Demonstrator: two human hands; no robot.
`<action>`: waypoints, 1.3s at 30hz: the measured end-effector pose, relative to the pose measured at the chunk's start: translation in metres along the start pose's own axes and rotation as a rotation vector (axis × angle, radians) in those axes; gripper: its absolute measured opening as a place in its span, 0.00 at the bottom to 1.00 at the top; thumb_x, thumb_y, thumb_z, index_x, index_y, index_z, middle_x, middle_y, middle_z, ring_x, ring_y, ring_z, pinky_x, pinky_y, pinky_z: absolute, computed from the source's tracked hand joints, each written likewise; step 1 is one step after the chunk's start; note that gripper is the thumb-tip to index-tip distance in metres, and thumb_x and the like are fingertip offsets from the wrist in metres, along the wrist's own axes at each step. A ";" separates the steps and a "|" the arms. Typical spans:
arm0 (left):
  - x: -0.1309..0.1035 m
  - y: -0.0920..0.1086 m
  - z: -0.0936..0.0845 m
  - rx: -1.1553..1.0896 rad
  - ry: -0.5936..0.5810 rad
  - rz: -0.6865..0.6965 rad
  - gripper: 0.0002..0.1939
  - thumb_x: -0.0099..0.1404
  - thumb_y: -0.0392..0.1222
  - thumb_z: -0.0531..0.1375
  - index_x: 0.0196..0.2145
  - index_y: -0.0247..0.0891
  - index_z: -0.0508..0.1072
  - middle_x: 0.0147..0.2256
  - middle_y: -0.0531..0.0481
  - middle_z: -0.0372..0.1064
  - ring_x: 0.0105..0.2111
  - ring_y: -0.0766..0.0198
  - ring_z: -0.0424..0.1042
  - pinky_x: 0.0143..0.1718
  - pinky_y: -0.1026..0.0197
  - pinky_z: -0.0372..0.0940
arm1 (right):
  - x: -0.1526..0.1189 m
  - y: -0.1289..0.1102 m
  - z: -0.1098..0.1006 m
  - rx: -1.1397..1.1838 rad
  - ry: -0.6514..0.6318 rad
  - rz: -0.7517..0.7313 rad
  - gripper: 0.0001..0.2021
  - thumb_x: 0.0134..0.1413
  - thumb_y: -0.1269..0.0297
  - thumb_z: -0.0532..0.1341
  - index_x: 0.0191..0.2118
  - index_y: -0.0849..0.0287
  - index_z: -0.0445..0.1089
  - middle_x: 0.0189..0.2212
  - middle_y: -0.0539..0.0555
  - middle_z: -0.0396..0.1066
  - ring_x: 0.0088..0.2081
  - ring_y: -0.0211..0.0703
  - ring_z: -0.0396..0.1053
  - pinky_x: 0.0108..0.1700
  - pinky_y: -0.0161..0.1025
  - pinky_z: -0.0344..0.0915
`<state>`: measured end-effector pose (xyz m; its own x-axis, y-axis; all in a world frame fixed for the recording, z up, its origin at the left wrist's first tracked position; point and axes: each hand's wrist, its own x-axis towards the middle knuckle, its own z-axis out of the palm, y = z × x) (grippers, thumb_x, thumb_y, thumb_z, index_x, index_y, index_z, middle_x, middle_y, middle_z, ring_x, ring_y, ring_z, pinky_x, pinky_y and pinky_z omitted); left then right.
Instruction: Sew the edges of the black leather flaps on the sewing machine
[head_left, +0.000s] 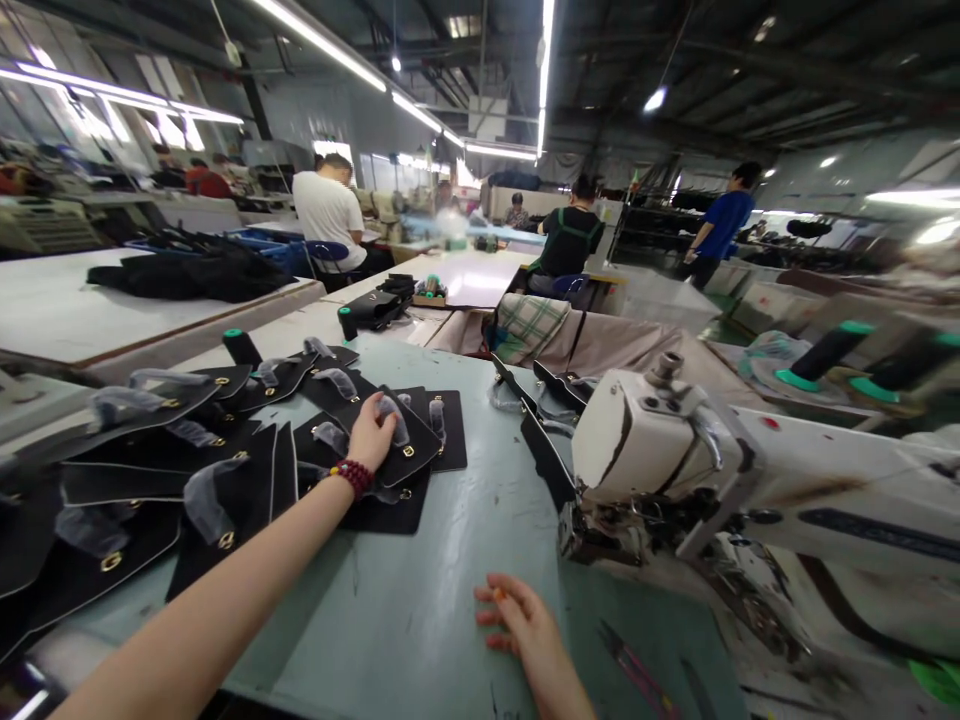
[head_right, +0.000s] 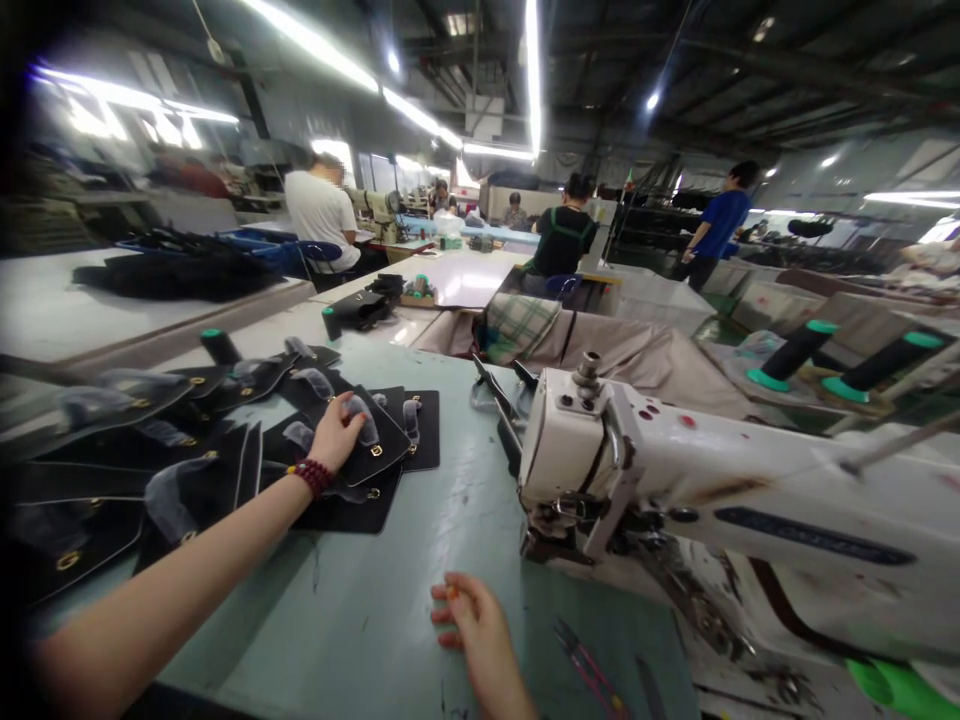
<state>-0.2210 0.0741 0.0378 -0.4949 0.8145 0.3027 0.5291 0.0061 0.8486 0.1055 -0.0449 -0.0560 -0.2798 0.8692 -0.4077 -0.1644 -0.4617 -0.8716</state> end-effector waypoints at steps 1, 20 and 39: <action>-0.010 0.012 0.000 -0.033 0.003 0.018 0.26 0.70 0.44 0.56 0.62 0.30 0.60 0.44 0.46 0.70 0.45 0.54 0.72 0.53 0.47 0.67 | -0.006 0.001 -0.003 -0.013 0.004 -0.015 0.37 0.40 0.35 0.70 0.47 0.63 0.73 0.44 0.67 0.77 0.38 0.51 0.76 0.32 0.39 0.69; -0.241 0.065 0.027 -0.612 -0.445 -0.710 0.39 0.54 0.57 0.69 0.59 0.35 0.67 0.62 0.34 0.64 0.63 0.39 0.61 0.62 0.42 0.61 | -0.072 -0.055 0.007 -0.281 0.058 -0.461 0.14 0.67 0.58 0.54 0.47 0.60 0.73 0.41 0.58 0.75 0.42 0.46 0.73 0.48 0.38 0.70; -0.145 0.106 0.096 -0.763 -0.646 -0.778 0.22 0.49 0.49 0.75 0.37 0.32 0.80 0.35 0.42 0.82 0.32 0.57 0.79 0.37 0.61 0.73 | -0.025 -0.077 -0.024 -0.200 0.203 -0.250 0.24 0.61 0.44 0.57 0.25 0.62 0.67 0.18 0.51 0.68 0.17 0.31 0.60 0.20 0.29 0.54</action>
<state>-0.0269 0.0122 0.0419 0.0444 0.8812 -0.4707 -0.3866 0.4496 0.8052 0.1480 -0.0272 0.0144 -0.0580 0.9773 -0.2039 -0.0108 -0.2048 -0.9787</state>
